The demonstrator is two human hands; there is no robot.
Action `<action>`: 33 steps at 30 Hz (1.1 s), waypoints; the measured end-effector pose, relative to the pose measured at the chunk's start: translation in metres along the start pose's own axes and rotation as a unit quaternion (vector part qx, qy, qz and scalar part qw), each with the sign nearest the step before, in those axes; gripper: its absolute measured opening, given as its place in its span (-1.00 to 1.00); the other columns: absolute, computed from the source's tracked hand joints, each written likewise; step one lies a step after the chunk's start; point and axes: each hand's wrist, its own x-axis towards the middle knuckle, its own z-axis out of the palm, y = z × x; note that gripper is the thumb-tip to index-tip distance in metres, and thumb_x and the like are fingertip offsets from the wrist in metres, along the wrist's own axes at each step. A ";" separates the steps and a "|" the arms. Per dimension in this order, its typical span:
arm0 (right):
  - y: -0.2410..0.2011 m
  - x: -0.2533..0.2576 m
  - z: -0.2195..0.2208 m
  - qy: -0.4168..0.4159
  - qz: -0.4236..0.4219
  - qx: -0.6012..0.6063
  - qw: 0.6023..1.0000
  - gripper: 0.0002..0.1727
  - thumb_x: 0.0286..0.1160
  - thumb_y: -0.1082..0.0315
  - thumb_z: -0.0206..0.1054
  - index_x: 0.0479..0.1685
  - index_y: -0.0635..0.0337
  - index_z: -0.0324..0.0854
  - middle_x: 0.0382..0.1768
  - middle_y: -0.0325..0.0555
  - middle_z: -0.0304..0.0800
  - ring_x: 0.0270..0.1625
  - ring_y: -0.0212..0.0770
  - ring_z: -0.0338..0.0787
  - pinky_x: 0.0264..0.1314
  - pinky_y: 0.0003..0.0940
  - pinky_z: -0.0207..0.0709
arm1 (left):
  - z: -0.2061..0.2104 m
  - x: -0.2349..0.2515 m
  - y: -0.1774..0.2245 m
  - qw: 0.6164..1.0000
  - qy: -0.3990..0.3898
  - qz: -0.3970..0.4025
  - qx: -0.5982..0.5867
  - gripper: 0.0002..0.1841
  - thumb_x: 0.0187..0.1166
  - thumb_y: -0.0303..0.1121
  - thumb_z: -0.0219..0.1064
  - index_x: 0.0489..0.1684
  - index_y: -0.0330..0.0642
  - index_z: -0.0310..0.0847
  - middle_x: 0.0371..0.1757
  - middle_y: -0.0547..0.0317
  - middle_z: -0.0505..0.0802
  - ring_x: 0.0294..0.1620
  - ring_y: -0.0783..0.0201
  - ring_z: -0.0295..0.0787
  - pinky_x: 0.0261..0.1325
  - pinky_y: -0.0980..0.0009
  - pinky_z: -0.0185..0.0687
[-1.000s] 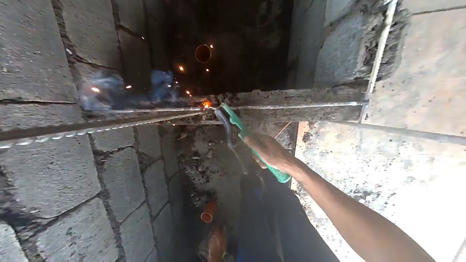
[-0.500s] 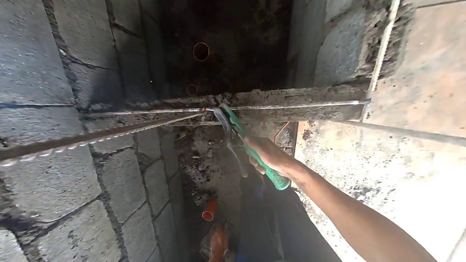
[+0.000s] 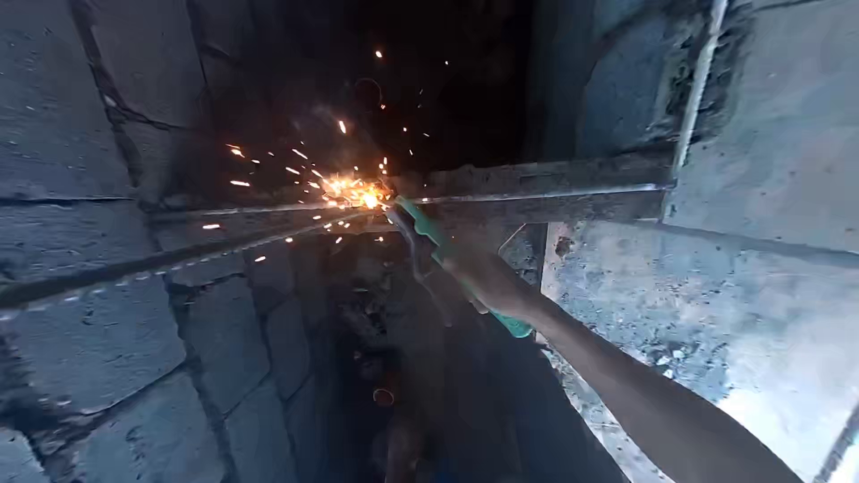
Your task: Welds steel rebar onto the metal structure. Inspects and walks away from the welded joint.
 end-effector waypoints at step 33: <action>-0.003 -0.004 -0.005 -0.022 -0.017 0.057 0.998 -0.54 0.76 -0.09 0.16 0.00 0.15 0.67 -0.58 -0.19 0.62 -0.65 -0.30 0.64 -0.57 -0.39 0.62 | -0.008 0.008 0.006 0.997 0.010 0.068 -0.034 -0.53 0.81 -0.14 0.11 0.55 -0.18 0.58 0.41 -0.19 0.78 0.45 -0.16 0.70 0.57 -0.17 0.50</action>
